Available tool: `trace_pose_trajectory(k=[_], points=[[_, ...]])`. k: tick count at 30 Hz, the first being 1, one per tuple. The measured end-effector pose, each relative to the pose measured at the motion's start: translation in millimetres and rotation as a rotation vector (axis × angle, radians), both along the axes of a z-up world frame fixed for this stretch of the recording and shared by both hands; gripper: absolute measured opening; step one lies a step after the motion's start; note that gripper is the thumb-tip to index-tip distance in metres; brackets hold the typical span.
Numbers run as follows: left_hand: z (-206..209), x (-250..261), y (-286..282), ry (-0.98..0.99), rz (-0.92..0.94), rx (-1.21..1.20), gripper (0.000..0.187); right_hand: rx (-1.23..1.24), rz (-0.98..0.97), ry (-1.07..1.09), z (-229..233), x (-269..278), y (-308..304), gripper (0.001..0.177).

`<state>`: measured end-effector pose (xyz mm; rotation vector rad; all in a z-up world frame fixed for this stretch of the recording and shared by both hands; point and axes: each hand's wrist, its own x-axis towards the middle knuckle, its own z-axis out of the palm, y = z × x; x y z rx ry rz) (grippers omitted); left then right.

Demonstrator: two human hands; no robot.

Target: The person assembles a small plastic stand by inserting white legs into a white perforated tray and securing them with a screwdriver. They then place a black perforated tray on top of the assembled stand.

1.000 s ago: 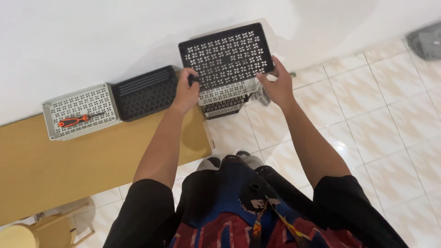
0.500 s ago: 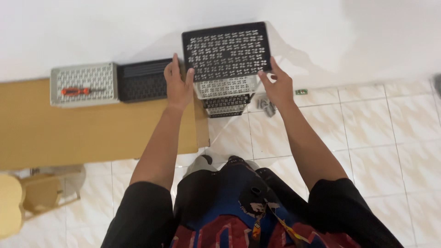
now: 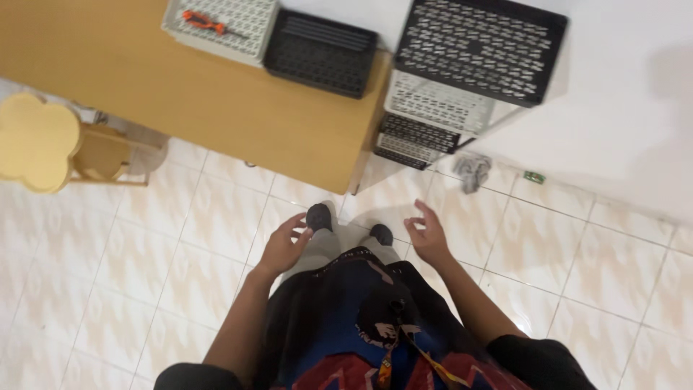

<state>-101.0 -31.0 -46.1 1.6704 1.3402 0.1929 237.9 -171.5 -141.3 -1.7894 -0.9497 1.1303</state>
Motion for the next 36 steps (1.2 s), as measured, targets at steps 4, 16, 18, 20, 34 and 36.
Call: trace_pose_trajectory(k=[4,16,18,20,34,36], points=[[10,-33,-19,0.072,0.036,0.110,0.056,-0.030,0.173,0.034,22,-53,31,0.058],[20,-174,-6,-0.115,0.176,0.175,0.054,0.017,0.554,-0.193,95,-223,140,0.048],[16,-214,-2,-0.144,0.225,0.150,0.053,0.015,0.526,-0.172,98,-263,151,0.047],[10,-257,2,-0.149,0.271,0.149,0.052,0.035,0.492,-0.139,99,-304,160,0.047],[8,-383,61,-0.141,0.411,0.188,0.049,0.085,0.548,-0.146,120,-418,237,0.044],[6,-381,73,-0.175,0.404,0.222,0.050,0.092,0.526,-0.143,115,-421,252,0.043]])
